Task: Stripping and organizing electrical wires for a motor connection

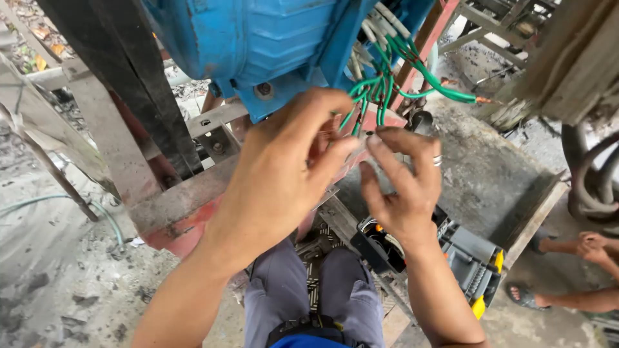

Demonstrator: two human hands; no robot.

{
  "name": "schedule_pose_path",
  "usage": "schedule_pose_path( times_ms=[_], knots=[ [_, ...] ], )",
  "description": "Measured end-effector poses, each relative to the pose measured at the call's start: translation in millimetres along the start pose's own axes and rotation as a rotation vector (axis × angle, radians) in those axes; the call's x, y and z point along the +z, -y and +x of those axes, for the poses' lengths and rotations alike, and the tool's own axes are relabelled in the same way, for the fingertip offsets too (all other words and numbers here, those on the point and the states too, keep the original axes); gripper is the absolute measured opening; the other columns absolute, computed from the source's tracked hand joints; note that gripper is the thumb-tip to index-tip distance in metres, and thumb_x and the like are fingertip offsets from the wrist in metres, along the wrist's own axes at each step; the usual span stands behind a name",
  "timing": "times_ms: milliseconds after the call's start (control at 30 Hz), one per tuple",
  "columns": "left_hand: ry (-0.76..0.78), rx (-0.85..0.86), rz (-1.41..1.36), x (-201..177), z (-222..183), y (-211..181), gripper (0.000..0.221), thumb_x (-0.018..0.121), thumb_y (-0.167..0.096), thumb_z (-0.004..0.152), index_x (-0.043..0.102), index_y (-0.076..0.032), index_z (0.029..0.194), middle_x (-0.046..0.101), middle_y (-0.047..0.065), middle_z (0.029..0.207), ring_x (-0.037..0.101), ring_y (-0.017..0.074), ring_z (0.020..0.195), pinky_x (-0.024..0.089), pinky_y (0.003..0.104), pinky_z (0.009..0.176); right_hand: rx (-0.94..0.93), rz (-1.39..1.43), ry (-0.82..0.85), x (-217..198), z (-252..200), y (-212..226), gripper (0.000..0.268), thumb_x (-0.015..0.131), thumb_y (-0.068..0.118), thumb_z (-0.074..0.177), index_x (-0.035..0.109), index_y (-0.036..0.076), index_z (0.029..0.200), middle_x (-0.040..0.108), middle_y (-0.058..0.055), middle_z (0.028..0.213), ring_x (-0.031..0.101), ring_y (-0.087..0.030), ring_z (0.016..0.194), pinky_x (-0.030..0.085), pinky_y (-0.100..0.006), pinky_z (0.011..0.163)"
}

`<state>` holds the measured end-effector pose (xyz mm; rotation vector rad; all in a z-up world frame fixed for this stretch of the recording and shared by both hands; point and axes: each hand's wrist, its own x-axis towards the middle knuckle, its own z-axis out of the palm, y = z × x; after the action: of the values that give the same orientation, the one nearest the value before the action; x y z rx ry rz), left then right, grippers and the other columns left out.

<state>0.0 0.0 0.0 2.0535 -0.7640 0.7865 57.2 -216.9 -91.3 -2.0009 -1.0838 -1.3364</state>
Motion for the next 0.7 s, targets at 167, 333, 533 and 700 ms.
schedule_pose_path(
  times_ms=[167, 333, 533, 700],
  knots=[
    [-0.031, 0.268, 0.021, 5.7, 31.3, 11.3, 0.018, 0.068, 0.006, 0.111, 0.062, 0.002, 0.127, 0.072, 0.018, 0.11, 0.077, 0.0294, 0.098, 0.063, 0.038, 0.086, 0.03, 0.011, 0.04, 2.1, -3.0, 20.0, 0.023, 0.067, 0.004, 0.108, 0.069, 0.003, 0.131, 0.064, -0.026, 0.13, 0.066, -0.043, 0.114, 0.048, -0.054, 0.099],
    [-0.172, 0.503, 0.198, -7.0, 63.6, 17.2, 0.017, 0.062, 0.021, 0.114, 0.061, 0.01, 0.127, 0.065, 0.021, 0.122, 0.073, 0.0399, 0.108, 0.071, 0.044, 0.099, 0.097, 0.028, 0.038, -2.2, -18.2, 25.9, 0.022, 0.066, 0.002, 0.109, 0.071, 0.003, 0.13, 0.063, -0.025, 0.133, 0.064, -0.042, 0.121, 0.046, -0.056, 0.106],
    [-0.316, 0.483, 0.529, 4.1, 57.8, 21.6, 0.021, 0.061, 0.016, 0.111, 0.066, 0.0, 0.124, 0.063, 0.02, 0.114, 0.062, 0.0455, 0.094, 0.053, 0.051, 0.082, 0.249, 0.062, -0.072, -25.6, -56.8, 17.4, 0.018, 0.067, 0.003, 0.108, 0.07, -0.003, 0.125, 0.062, -0.024, 0.122, 0.066, -0.041, 0.118, 0.056, -0.05, 0.098],
    [-0.338, 0.439, 0.39, 31.4, -1.1, 53.6, 0.043, 0.075, -0.004, 0.126, 0.049, -0.011, 0.16, 0.07, 0.012, 0.115, 0.064, 0.0234, 0.098, 0.065, 0.04, 0.091, 0.446, 0.15, -0.102, -42.6, -74.1, 5.3, 0.027, 0.059, 0.017, 0.116, 0.07, -0.005, 0.127, 0.069, -0.018, 0.108, 0.068, -0.031, 0.103, 0.055, -0.041, 0.094]
  ],
)
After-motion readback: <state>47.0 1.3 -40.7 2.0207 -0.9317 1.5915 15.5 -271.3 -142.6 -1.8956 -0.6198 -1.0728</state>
